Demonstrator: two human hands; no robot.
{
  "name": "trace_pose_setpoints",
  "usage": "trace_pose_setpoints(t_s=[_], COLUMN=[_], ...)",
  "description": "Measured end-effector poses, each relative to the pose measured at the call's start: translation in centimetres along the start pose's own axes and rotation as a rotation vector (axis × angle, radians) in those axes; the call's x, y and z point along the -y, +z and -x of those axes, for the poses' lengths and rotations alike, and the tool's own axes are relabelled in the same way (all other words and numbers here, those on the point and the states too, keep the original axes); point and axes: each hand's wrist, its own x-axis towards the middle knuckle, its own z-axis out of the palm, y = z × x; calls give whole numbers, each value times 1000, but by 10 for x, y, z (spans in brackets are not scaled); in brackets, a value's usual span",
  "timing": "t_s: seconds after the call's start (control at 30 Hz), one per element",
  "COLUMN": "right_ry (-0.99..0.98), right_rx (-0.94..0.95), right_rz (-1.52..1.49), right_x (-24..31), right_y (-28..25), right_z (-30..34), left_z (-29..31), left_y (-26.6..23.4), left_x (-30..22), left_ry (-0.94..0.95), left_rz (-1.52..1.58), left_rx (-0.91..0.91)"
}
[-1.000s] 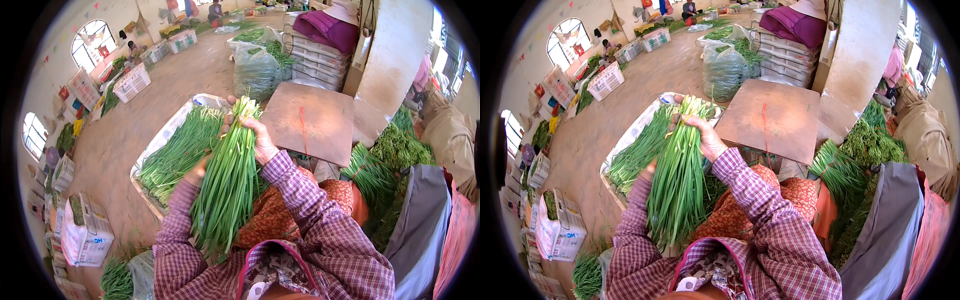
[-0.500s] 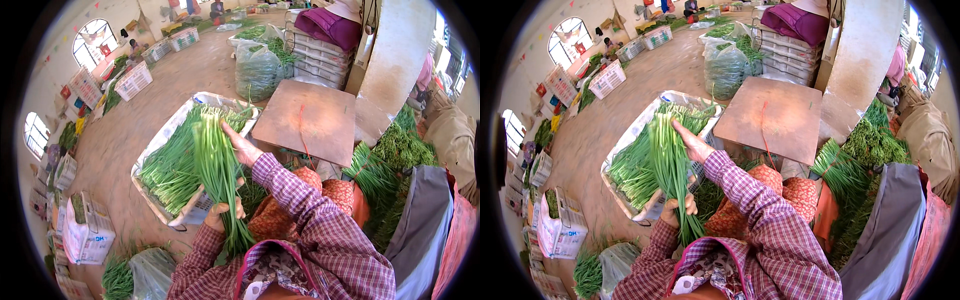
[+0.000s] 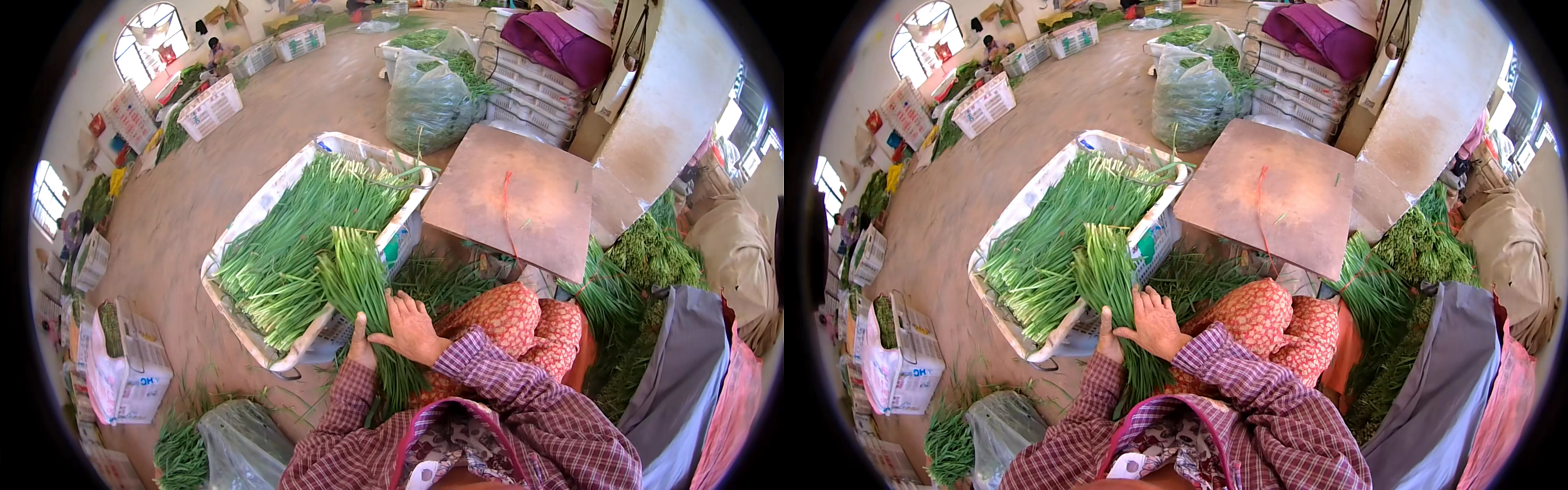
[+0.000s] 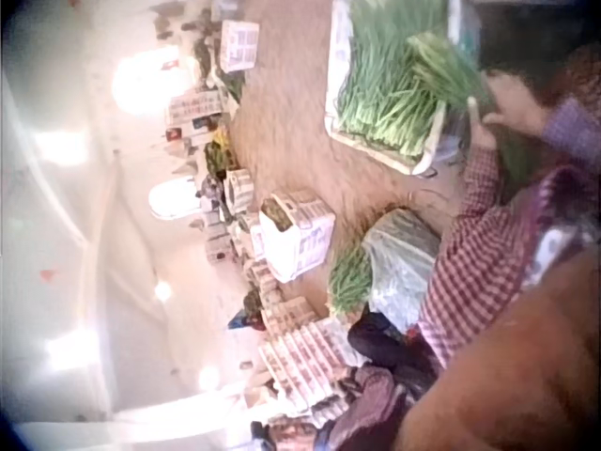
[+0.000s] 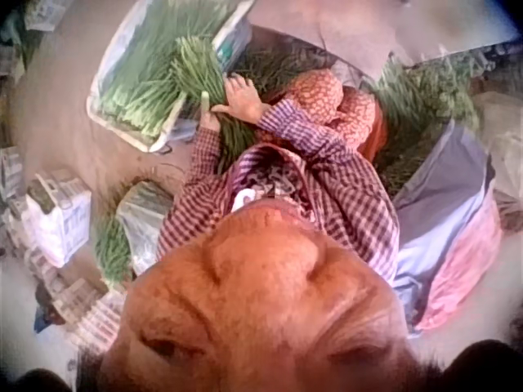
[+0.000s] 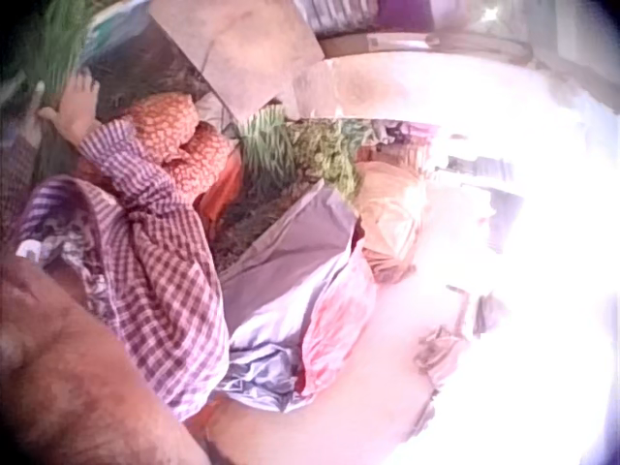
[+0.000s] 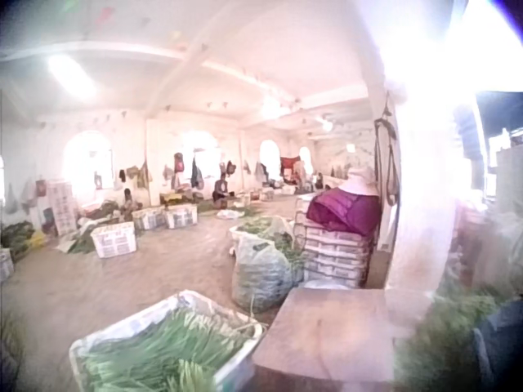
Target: The person bundles green onions by gathering a group together, trimming the ends with a small blade, and tying them with a red string.
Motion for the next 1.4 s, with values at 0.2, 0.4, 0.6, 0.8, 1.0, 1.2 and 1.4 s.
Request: trace_pose_setpoints(t_s=[0.2,0.4,0.6,0.8,1.0,1.2,1.4], right_ry=[-103,-314,-127,-186,-149,-142,94], right_rx=[-175,-176,-481,-498,-405,-659,-727], right_rz=[182,-345,-641,-500,-271,-296,-138], right_x=[16,-16,-25,-12,-9,-35,-134], right_y=[-3,-100,-176,-170,-144,-133,-164], right_z=[0,9,-17,-42,-56,-68,-71], left_z=[2,18,30,40,41,42,45], left_y=[-32,29,10,37,45,46,14], left_x=[-7,-60,-101,-111,-119,-134,-152], left_ry=[177,-123,-111,-149,-174,-103,-64], left_rz=[-488,-367,-563,-704,-807,-821,-1002], left_rx=[52,20,221,73,100,99,96])
